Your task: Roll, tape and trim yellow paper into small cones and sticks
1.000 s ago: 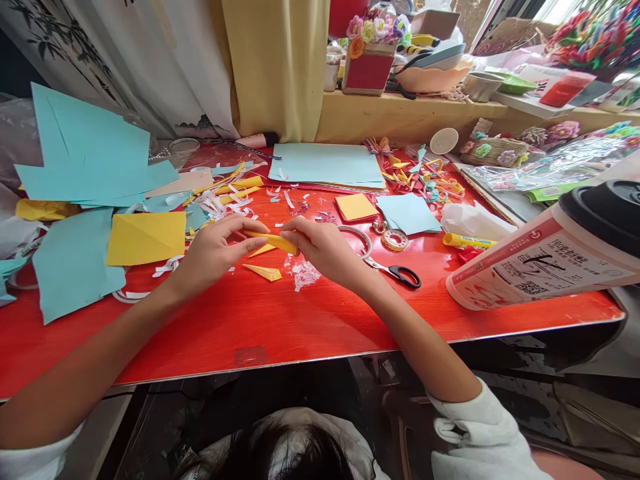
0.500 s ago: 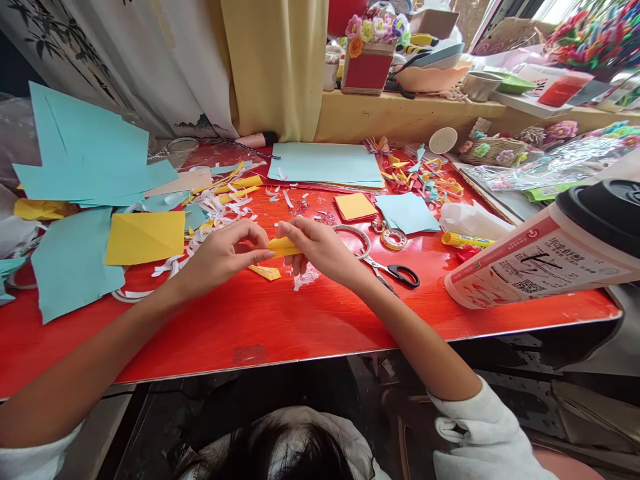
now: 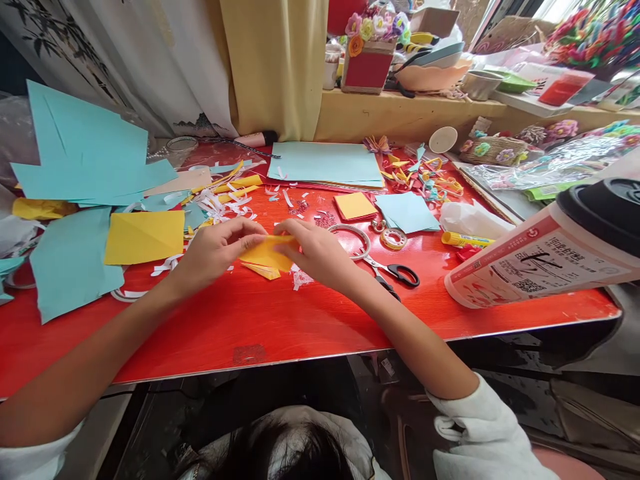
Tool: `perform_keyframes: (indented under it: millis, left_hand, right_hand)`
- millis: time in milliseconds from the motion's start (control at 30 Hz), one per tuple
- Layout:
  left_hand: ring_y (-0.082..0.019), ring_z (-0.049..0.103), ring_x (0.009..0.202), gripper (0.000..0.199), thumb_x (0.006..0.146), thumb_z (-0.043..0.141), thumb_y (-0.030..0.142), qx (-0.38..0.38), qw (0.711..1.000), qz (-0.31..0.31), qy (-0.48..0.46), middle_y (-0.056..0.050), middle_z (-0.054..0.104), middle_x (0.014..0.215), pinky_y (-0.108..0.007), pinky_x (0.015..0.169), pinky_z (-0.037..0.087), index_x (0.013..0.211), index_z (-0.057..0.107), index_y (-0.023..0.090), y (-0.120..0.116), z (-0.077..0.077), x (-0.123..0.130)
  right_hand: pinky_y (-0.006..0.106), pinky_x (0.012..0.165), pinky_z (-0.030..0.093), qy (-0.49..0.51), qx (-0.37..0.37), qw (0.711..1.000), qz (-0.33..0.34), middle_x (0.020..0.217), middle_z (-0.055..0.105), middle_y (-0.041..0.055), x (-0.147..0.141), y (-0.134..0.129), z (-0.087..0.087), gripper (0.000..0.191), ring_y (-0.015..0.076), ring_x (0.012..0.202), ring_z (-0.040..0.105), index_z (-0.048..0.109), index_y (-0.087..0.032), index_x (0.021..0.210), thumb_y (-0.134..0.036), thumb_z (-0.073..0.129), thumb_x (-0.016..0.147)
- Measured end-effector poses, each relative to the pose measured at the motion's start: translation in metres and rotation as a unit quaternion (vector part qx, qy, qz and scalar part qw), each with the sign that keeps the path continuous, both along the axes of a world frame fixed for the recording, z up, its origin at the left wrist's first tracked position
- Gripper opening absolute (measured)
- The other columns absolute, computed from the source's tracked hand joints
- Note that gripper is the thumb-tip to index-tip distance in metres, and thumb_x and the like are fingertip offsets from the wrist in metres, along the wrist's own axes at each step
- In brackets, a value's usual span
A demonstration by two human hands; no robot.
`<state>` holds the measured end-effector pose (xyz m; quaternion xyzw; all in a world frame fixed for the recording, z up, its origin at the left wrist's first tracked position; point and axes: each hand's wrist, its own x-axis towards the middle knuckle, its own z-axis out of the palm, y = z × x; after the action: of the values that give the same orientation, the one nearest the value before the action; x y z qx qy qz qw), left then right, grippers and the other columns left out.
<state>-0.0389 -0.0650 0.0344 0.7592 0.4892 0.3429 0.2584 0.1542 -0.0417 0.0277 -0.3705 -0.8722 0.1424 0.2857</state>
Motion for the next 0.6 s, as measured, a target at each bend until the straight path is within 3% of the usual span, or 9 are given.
perform_keyframes:
  millis: [133, 200, 333, 533, 600]
  left_hand:
    - [-0.013, 0.054, 0.079, 0.021, 0.08, 0.058, 0.034, 0.023, 0.999, -0.013, 0.019, -0.001, 0.061, 0.087, -0.022, 0.07, 0.041, 0.094, 0.055, 0.019, 0.0003, -0.0015, 0.001]
    - [-0.011, 0.053, 0.073, 0.015, 0.082, 0.055, 0.033, 0.025, 0.999, -0.015, 0.033, 0.0, 0.06, 0.082, -0.021, 0.066, 0.039, 0.087, 0.056, 0.019, 0.0007, -0.0016, 0.0005]
    - [-0.01, 0.052, 0.067, 0.019, 0.086, 0.05, 0.034, 0.022, 0.998, -0.026, 0.048, 0.001, 0.061, 0.076, -0.021, 0.062, 0.038, 0.082, 0.059, 0.018, 0.0013, -0.0012, -0.0008]
    - [-0.011, 0.057, 0.076, 0.017, 0.084, 0.055, 0.034, 0.047, 0.999, -0.021, 0.013, 0.0, 0.064, 0.084, -0.021, 0.072, 0.043, 0.087, 0.059, 0.018, -0.0004, -0.0017, 0.0011]
    - [-0.011, 0.056, 0.073, 0.018, 0.085, 0.053, 0.034, 0.054, 0.998, -0.012, 0.025, 0.0, 0.065, 0.082, -0.021, 0.069, 0.042, 0.085, 0.06, 0.018, -0.0012, -0.0011, 0.0014]
  right_hand:
    - [0.023, 0.05, 0.028, -0.016, -0.008, 0.999, -0.051, 0.054, 0.05, -0.001, 0.0, -0.0008, -0.0002, 0.038, 0.0083, 0.048, 0.04, 0.052, -0.016, 0.066, -0.037, 0.036, 0.094]
    - [0.023, 0.051, 0.029, -0.015, -0.011, 0.998, -0.057, 0.056, 0.052, -0.0002, -0.0002, -0.0015, 0.0009, 0.039, 0.0087, 0.051, 0.042, 0.053, -0.016, 0.066, -0.039, 0.037, 0.093]
    - [0.022, 0.06, 0.035, 0.03, 0.002, 0.999, -0.028, 0.077, 0.061, 0.0027, -0.001, -0.0034, 0.0029, 0.019, 0.0101, 0.066, 0.05, 0.056, -0.016, 0.084, -0.031, 0.047, 0.09]
    - [0.023, 0.048, 0.023, 0.017, -0.04, 0.998, -0.04, 0.051, 0.038, -0.004, -0.0026, -0.0032, 0.001, 0.036, 0.007, 0.048, 0.029, 0.047, -0.016, 0.059, -0.032, 0.043, 0.091]
    - [0.023, 0.049, 0.024, 0.015, -0.057, 0.998, -0.035, 0.052, 0.043, -0.0032, -0.0032, -0.0034, 0.0011, 0.035, 0.0069, 0.048, 0.031, 0.05, -0.015, 0.061, -0.032, 0.043, 0.091]
